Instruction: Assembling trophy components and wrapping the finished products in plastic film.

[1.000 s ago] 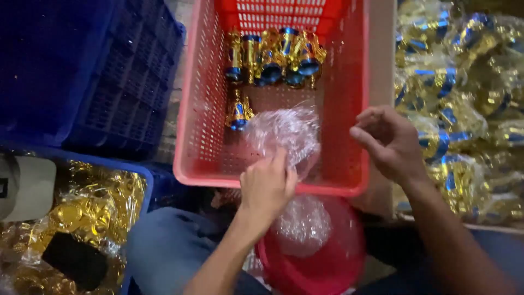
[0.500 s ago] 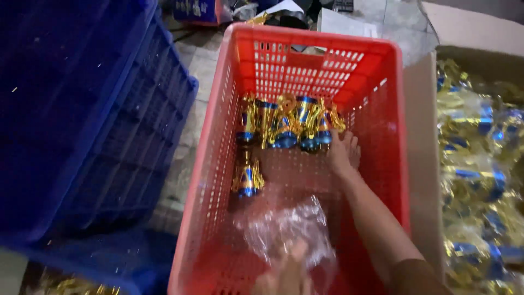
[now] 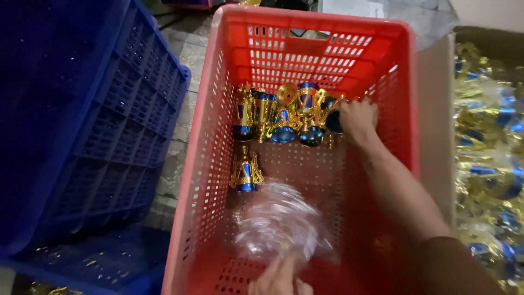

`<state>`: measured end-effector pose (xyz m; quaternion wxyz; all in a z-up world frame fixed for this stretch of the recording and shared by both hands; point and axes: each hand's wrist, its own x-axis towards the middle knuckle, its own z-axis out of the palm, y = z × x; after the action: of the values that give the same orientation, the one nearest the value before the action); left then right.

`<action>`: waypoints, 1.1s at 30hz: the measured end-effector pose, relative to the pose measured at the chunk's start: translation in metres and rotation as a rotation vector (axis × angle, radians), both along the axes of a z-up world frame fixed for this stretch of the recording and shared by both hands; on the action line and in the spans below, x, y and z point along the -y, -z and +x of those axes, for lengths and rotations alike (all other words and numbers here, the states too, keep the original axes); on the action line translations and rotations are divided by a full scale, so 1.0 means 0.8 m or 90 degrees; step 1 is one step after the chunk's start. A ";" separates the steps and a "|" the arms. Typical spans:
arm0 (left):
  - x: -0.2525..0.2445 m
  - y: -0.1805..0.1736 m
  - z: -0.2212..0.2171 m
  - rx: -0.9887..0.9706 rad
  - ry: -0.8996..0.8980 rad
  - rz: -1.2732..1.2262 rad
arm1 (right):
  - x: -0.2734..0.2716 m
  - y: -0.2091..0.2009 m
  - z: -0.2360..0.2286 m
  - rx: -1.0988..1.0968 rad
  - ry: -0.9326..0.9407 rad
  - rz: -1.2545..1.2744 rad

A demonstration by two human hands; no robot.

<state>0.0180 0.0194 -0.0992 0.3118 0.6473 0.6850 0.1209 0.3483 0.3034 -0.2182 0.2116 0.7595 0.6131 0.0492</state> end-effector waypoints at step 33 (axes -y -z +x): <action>-0.089 -0.182 -0.071 0.178 -0.083 0.411 | 0.167 0.086 -0.180 -0.623 0.175 -0.077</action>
<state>-0.0388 0.0909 0.0466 0.1738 0.6447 0.6019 0.4381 0.2042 0.1702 -0.2872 -0.0517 0.7534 0.5369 -0.3760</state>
